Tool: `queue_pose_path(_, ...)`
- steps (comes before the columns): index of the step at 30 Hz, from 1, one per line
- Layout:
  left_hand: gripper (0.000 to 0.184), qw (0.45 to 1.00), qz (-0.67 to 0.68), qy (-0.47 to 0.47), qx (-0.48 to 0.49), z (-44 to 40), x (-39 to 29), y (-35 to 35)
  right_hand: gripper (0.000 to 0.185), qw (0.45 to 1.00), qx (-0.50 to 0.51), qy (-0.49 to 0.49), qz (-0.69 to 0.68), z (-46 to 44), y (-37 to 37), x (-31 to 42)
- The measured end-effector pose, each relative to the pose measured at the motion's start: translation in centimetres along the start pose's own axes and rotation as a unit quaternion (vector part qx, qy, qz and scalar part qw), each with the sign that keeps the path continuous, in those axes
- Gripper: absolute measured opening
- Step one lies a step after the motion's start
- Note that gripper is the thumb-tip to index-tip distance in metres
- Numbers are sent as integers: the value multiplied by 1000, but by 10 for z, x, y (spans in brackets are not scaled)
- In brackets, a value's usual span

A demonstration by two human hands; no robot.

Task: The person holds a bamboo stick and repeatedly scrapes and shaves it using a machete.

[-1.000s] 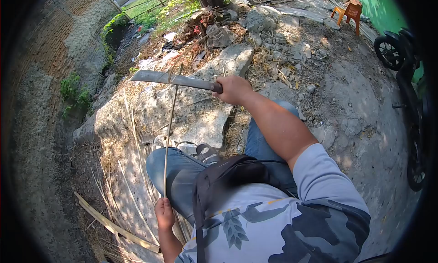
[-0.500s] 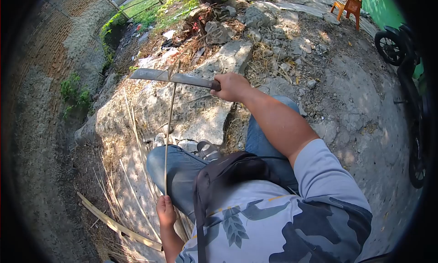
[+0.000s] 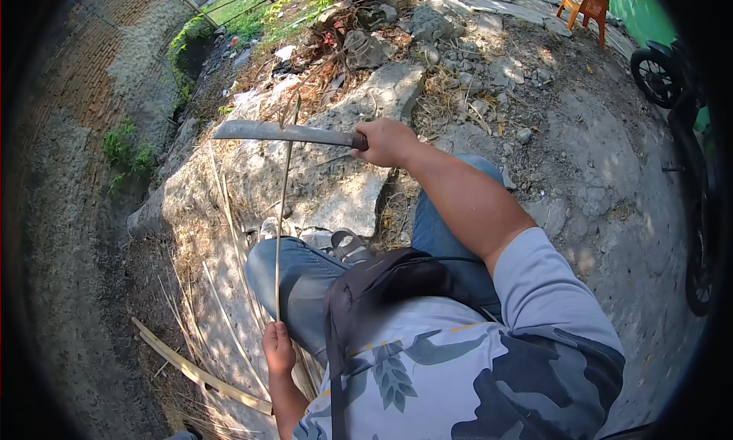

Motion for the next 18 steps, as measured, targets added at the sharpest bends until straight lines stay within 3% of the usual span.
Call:
queue_pose_path(8,46,1000,-18,-4,-2,-1,5,-2,35,1000,-1,-11,5,1,-5,4)
queue_pose_path(11,48,999,-40,13,-7,-3,9,-3,29,998,-25,-41,48,3,-8,7)
queue_pose_path(14,47,998,-54,41,-14,-4,5,-2,25,987,-40,-134,75,4,-13,15)
queue_pose_path(18,46,993,-86,78,-29,-1,-7,1,24,977,-56,-162,123,6,-16,21)
Point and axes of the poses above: each hand's wrist, its own z-axis away from the middle knuckle, its own y-axis out of the palm, x = y × z, the point moved 4 cm from there along -z, towards the middle knuckle, and after that the axes turned 1 degree about -y, right-handed, at the moved point
